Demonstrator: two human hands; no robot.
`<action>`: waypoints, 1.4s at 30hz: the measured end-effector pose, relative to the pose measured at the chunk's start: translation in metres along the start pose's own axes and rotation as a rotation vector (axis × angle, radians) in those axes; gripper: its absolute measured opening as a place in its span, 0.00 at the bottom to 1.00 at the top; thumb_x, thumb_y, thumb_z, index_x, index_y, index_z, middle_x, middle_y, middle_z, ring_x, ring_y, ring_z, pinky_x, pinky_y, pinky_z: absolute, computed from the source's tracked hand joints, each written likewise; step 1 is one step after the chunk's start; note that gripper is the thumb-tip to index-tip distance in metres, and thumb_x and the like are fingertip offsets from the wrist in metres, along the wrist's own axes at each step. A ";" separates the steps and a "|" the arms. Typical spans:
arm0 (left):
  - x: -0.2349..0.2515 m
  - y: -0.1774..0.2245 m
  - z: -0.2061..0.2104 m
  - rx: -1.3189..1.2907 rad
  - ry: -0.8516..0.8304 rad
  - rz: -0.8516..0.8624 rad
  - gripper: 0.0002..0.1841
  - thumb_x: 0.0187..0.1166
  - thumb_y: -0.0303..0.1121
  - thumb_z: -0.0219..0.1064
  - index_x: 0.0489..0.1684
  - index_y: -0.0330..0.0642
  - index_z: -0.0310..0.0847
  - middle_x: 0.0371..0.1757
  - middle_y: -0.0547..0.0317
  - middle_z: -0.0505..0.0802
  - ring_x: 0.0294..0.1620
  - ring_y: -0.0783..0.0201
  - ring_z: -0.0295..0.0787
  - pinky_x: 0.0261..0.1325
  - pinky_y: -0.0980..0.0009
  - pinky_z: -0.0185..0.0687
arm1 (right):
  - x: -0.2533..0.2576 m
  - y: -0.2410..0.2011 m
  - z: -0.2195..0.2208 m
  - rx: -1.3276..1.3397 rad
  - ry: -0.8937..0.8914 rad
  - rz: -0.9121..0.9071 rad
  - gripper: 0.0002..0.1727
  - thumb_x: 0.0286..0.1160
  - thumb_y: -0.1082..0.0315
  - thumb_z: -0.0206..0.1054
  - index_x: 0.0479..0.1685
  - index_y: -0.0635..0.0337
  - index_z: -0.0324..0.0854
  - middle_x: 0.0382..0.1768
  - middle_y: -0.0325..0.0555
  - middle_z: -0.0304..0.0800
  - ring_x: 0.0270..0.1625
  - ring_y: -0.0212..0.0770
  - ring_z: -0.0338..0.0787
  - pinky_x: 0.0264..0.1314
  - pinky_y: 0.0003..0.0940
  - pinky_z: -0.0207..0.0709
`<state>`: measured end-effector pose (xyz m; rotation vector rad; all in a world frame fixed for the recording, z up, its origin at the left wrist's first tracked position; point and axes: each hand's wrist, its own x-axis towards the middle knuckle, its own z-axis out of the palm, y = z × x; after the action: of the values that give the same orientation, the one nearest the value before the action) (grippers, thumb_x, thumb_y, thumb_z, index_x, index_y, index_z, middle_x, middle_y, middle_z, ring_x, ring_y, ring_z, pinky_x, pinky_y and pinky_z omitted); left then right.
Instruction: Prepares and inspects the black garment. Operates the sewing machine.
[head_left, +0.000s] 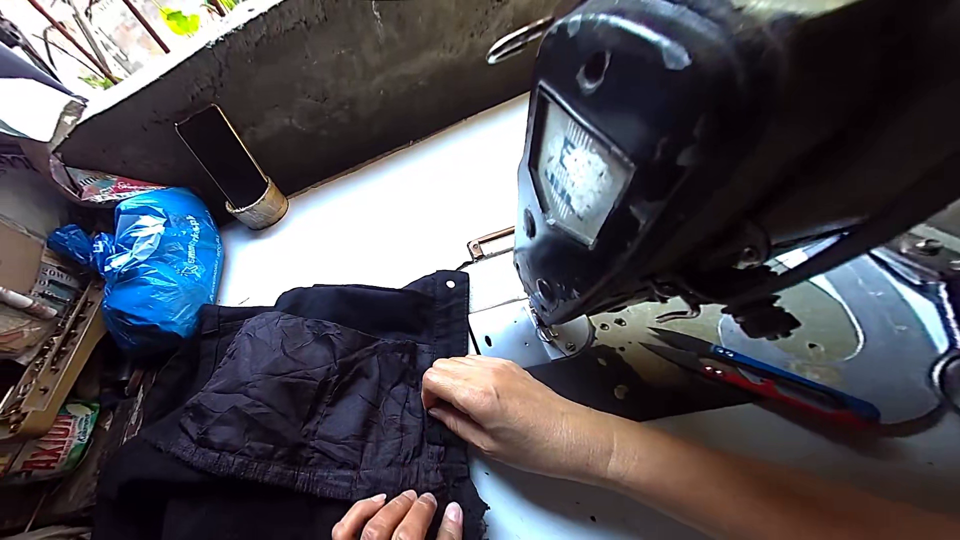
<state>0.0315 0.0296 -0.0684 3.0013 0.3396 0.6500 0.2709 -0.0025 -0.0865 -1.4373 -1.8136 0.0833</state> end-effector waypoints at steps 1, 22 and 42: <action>-0.001 0.000 0.002 -0.025 0.013 -0.015 0.13 0.85 0.43 0.63 0.51 0.50 0.94 0.51 0.52 0.94 0.63 0.57 0.82 0.76 0.62 0.58 | 0.000 0.001 0.000 0.019 -0.005 0.004 0.05 0.74 0.68 0.65 0.36 0.56 0.85 0.27 0.38 0.84 0.35 0.36 0.87 0.38 0.30 0.80; 0.027 0.003 0.009 0.176 -0.044 0.005 0.20 0.72 0.29 0.59 0.58 0.46 0.94 0.47 0.56 0.94 0.40 0.59 0.78 0.49 0.62 0.62 | -0.007 0.000 -0.020 0.053 -0.094 -0.108 0.06 0.74 0.66 0.67 0.34 0.57 0.86 0.29 0.40 0.83 0.36 0.37 0.85 0.40 0.31 0.75; 0.062 -0.012 -0.032 -0.302 -0.359 -0.065 0.23 0.83 0.38 0.49 0.53 0.41 0.95 0.56 0.44 0.93 0.50 0.50 0.92 0.45 0.52 0.82 | -0.004 -0.008 -0.031 -0.074 0.004 -0.108 0.05 0.72 0.69 0.66 0.41 0.55 0.87 0.31 0.39 0.85 0.33 0.36 0.86 0.34 0.31 0.74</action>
<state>0.0707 0.0557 -0.0161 2.7276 0.2858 0.1327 0.2835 -0.0215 -0.0634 -1.3856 -1.9051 -0.0415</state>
